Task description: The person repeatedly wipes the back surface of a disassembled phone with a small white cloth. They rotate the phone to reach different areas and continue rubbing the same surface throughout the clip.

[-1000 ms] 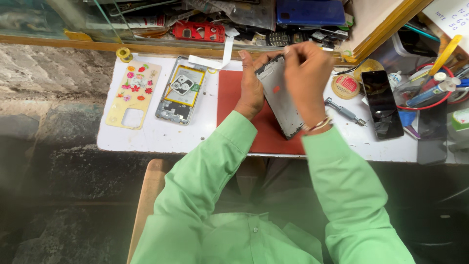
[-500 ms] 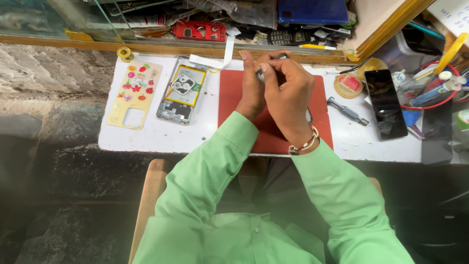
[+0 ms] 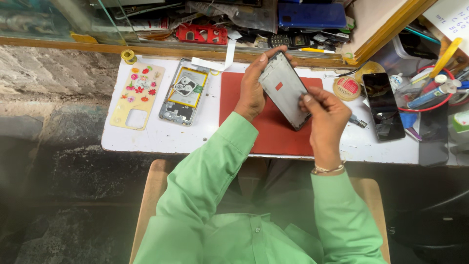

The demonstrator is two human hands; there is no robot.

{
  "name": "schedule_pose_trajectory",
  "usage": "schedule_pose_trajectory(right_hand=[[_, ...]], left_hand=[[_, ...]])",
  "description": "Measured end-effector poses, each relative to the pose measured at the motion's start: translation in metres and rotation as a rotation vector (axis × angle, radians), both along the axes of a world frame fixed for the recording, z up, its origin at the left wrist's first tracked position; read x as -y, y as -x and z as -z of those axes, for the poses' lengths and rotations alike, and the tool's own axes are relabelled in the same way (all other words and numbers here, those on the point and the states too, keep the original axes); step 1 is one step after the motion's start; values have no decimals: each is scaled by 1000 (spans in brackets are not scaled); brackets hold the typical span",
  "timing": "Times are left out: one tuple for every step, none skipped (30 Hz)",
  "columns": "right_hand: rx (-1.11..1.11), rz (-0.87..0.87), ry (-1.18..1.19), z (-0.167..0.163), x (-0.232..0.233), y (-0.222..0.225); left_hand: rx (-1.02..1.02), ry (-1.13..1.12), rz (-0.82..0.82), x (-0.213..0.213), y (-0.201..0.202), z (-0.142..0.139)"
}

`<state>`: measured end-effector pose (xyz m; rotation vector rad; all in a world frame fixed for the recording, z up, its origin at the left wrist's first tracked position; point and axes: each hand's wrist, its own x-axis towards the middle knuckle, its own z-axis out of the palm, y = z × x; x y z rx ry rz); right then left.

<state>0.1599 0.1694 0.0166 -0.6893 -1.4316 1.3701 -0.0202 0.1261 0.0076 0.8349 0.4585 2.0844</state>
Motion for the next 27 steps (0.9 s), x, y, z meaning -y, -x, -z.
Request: schedule_pose_trajectory(right_hand=[[-8,-9,13,2,5,-2],[-14,-17,28,3,12,-5],[40,8,5,3,17,-9],[89,32,-20,3,21,-12],[138,57,-45,3,26,-15],[178,74,-74,2,29,-19],[221,91,-103,2,32,-23],[262,106,-131,1,35,-25],[289,128,-194,0,36,-27],[316,146,-257,-1,37,-27],[339,163,-318,-2,39,-26],[313,153,-307,-3,42,-22],[287,144,-296,-4,46,-17],[263,136,-284,-5,51,-10],[268,131,-319,-6,57,-1],[274,125,-354,-7,64,8],[282,118,-389,-8,71,19],[275,117,-405,-9,78,29],[269,117,-421,-10,85,40],[263,116,-439,-12,89,49],[258,127,-469,-14,91,57],[251,139,-500,-16,93,64],[246,151,-530,-18,93,68],[253,150,-560,-19,92,71],[260,149,-590,-20,90,74],[267,147,-619,-21,89,75],[283,161,-619,-21,89,76]], left_hand=[[-13,20,-7,1,1,0],[-24,42,-13,2,2,0],[-35,63,-19,5,3,0],[-68,75,-30,8,5,0],[-101,86,-39,13,7,1],[-133,96,-48,18,10,1],[-156,162,-62,25,13,2],[-180,230,-78,33,17,3],[-203,300,-95,41,20,5],[-254,356,-110,50,22,7],[-308,414,-126,60,24,10],[-364,471,-140,68,23,13],[-373,467,-178,75,19,17],[-381,463,-214,82,12,21],[-390,458,-252,86,7,24],[-336,433,-274,89,0,27],[-280,409,-296,90,-8,29],[-224,383,-318,90,-14,30],[-216,385,-298,92,-18,30],[-207,386,-278,93,-21,29],[-199,384,-258,95,-22,28],[-191,373,-234,97,-23,27],[-182,363,-211,99,-22,25],[-172,354,-187,102,-23,23],[-226,354,-212,103,-23,22],[-279,354,-237,105,-23,21],[-333,353,-261,106,-23,20]])
